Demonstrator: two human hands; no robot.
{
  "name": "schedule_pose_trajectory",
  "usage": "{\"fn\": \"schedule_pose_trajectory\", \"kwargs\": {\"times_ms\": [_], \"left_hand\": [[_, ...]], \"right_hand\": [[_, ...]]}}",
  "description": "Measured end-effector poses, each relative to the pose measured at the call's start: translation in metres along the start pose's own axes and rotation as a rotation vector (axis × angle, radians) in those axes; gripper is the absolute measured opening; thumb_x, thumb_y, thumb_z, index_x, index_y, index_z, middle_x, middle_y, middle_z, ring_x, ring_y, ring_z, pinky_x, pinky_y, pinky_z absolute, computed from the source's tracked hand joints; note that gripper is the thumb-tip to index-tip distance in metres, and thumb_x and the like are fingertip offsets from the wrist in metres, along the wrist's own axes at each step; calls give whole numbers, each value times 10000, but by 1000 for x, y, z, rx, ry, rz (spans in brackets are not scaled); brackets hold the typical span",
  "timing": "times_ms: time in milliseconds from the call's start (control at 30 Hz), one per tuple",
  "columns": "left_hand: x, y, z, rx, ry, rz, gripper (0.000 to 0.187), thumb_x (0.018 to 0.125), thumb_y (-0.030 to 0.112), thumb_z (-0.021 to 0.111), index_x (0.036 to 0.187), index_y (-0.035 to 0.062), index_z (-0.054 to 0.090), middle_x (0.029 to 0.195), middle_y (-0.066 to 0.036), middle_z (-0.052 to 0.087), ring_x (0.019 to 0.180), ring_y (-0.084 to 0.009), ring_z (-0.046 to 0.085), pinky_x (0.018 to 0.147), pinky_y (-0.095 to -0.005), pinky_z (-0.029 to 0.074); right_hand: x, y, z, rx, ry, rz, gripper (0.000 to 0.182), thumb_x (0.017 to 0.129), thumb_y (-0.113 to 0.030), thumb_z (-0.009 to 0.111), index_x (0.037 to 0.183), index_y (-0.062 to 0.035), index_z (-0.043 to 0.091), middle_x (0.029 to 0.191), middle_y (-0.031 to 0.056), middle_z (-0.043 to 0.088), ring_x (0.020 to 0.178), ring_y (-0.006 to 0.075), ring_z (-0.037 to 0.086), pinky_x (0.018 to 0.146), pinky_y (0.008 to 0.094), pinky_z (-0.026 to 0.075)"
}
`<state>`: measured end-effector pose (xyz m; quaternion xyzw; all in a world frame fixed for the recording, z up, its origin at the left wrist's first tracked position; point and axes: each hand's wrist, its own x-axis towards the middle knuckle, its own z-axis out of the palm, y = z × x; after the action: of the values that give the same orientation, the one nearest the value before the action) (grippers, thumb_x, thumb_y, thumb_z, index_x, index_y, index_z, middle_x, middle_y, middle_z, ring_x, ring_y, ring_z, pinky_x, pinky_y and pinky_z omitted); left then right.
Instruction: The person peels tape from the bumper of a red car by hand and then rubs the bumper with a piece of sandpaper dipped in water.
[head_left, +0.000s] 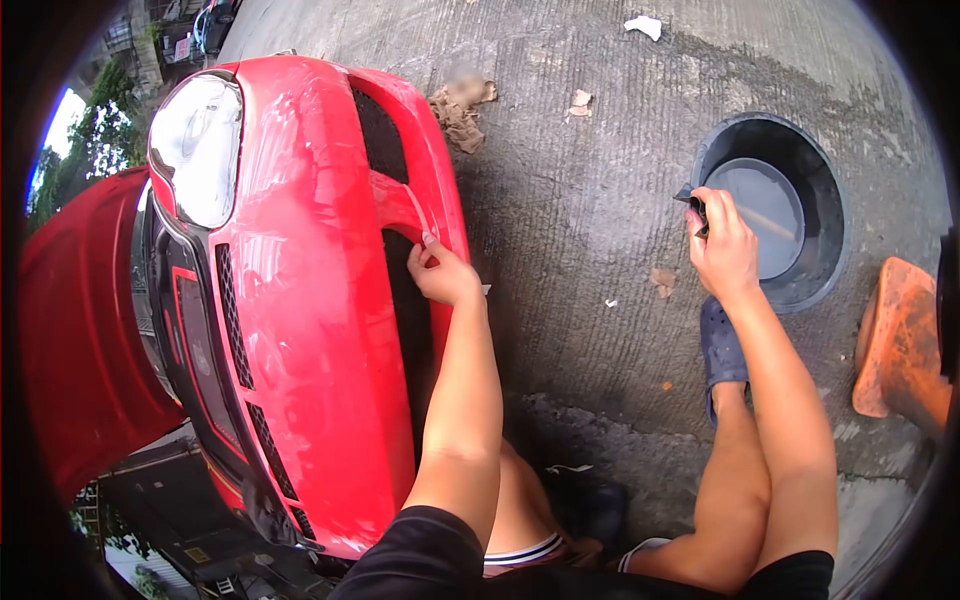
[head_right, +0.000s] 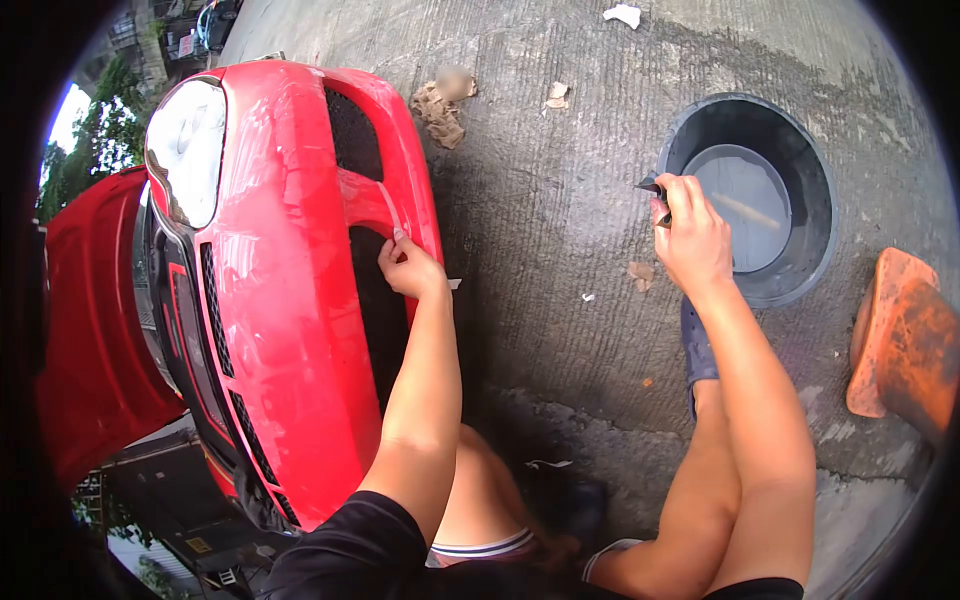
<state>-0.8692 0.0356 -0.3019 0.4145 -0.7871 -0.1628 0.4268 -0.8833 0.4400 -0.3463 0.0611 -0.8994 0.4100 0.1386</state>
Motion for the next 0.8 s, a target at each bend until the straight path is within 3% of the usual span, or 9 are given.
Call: {"fn": "schedule_pose_trajectory", "kwargs": {"times_ms": [67,267,400,533,633,700,800], "left_hand": [[8,-13,6,48,79,209,374,1001,269,771,1096,-93,766,1011,-227,801,908,-328,774,841,-463,586],[7,2,15,-133,-56,-61,311,988,198,759,1061,-105,772,891,-183,796,795,-283,760,767,-410,596],[4,8,42,-230,47,-162,220,973,112,710,1018,-96,765,873,-184,791,775,-268,758,736,-403,593],[-1,24,57,-294,9,-73,168,980,82,738,1031,-77,758,942,-145,796,815,-207,754,763,-345,594],[-12,45,78,-259,-63,52,163,979,112,749,995,-50,746,904,-122,774,801,-203,715,759,-369,576],[-20,69,97,-400,-199,7,173,979,130,745,942,-38,722,871,-120,752,764,-218,674,748,-392,554],[-27,98,121,-381,-265,120,257,965,185,628,927,-54,716,848,-153,728,783,-268,659,789,-429,524]], "right_hand": [[-1,0,1,-6,-5,0,307,973,-132,732,1256,-128,614,1164,90,689,997,377,740,782,506,603],[0,-3,0,-28,-6,4,308,978,-144,731,1262,-126,615,1163,94,687,996,380,739,784,507,602],[-1,-2,2,-37,-10,5,303,980,-146,729,1260,-124,617,1161,94,682,994,382,738,786,509,601],[0,-3,1,-35,-16,11,293,981,-141,725,1254,-119,621,1157,96,677,986,385,737,786,510,598],[1,-4,2,-37,-12,2,287,980,-135,725,1248,-116,624,1146,97,674,983,383,735,782,507,595],[1,-5,1,-38,-16,6,282,979,-132,725,1242,-115,624,1140,97,672,984,381,734,783,506,593],[2,-6,0,-32,-13,12,275,978,-127,727,1231,-112,623,1135,98,672,989,378,733,787,503,591]]}}
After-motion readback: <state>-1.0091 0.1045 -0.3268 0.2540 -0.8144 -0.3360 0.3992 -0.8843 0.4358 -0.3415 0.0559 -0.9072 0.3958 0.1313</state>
